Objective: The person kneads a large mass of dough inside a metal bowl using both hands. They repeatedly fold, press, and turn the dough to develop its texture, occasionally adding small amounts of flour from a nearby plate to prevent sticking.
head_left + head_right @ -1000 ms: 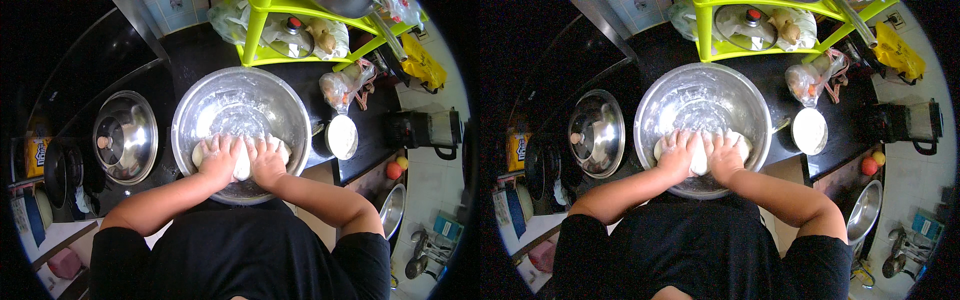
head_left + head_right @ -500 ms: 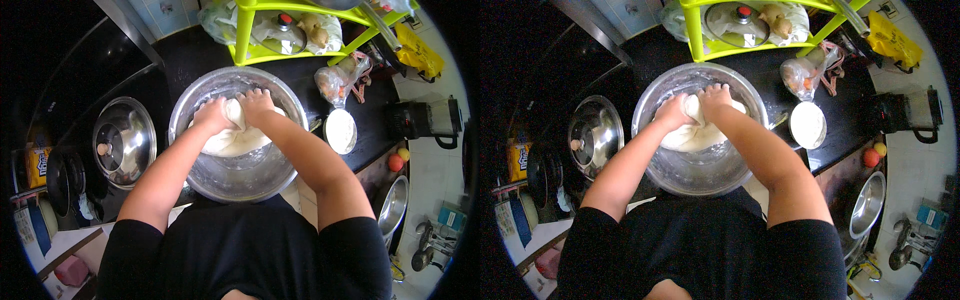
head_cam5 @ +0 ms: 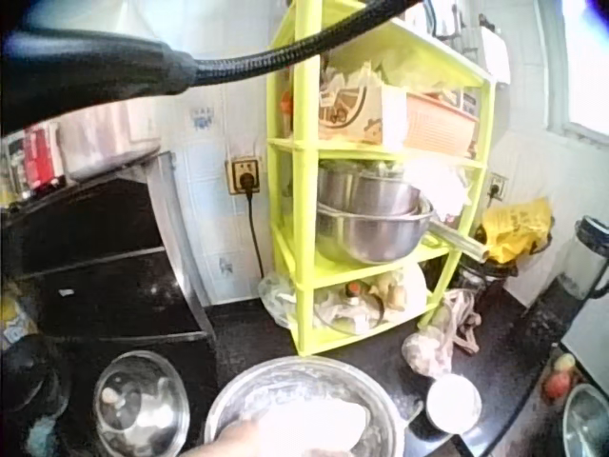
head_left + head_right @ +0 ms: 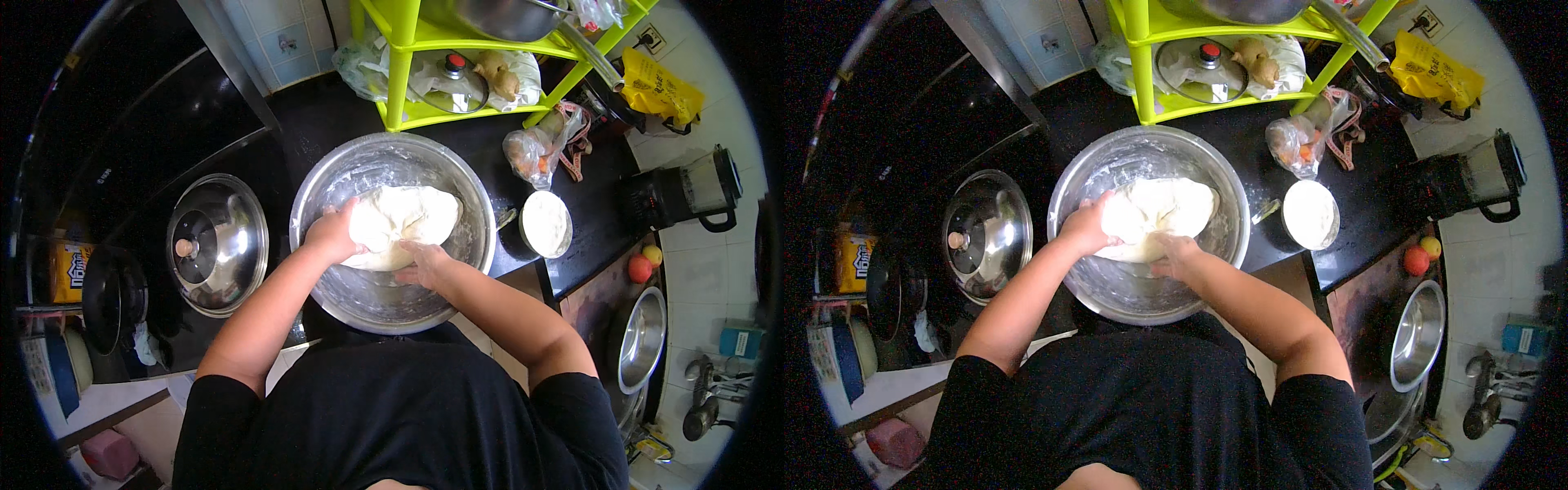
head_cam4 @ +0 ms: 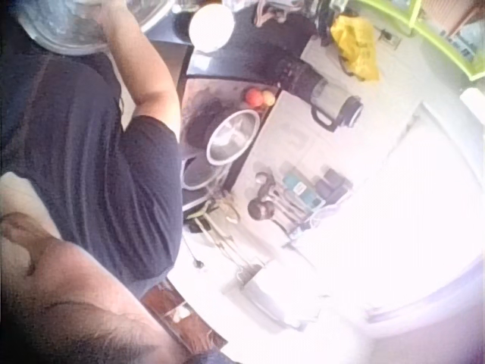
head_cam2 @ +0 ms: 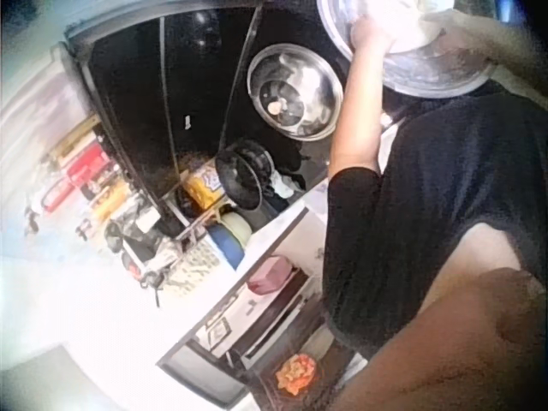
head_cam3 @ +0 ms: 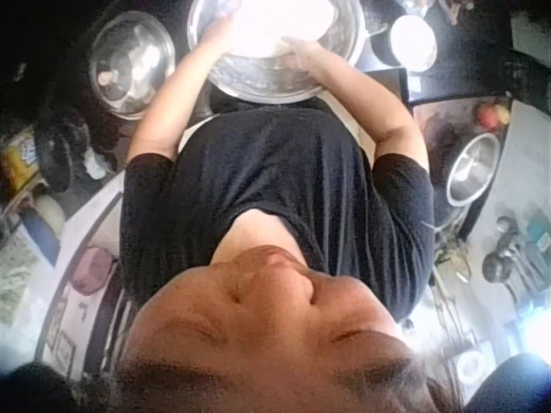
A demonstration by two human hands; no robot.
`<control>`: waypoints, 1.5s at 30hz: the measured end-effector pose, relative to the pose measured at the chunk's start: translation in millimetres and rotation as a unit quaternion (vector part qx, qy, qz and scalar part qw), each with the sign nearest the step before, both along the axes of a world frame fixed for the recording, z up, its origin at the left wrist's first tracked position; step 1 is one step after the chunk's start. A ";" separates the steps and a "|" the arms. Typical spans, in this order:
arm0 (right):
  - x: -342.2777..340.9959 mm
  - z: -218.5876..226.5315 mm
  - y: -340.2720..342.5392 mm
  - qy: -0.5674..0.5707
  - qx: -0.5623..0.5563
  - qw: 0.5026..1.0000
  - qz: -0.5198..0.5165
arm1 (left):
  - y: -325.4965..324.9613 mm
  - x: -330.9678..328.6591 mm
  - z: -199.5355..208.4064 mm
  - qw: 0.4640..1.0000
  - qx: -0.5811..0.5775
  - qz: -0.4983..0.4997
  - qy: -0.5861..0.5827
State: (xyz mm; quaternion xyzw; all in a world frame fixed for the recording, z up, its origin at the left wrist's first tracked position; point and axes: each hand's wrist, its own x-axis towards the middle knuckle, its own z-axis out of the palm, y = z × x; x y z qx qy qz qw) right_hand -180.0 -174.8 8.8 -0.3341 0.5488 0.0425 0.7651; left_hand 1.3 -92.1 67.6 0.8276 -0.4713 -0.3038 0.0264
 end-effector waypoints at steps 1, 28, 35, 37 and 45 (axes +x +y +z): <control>5.2 -12.5 -2.0 0.016 -0.033 0.999 -0.030 | 1.0 0.9 -2.4 0.999 -0.023 0.020 0.030; -4.6 48.7 -32.6 0.008 -0.405 0.730 0.550 | -60.8 -30.5 -65.6 0.964 -0.061 0.067 0.249; 46.4 28.6 -21.4 0.095 -0.367 0.662 0.646 | -87.3 -31.2 -75.9 0.990 -0.077 -0.036 0.110; 49.6 12.2 -20.7 0.095 -0.379 0.664 0.638 | -96.3 -31.0 -61.8 0.992 -0.055 -0.046 0.102; 43.5 25.3 -24.0 0.096 -0.413 0.672 0.607 | -77.9 -35.8 -55.7 0.984 -0.141 -0.093 0.061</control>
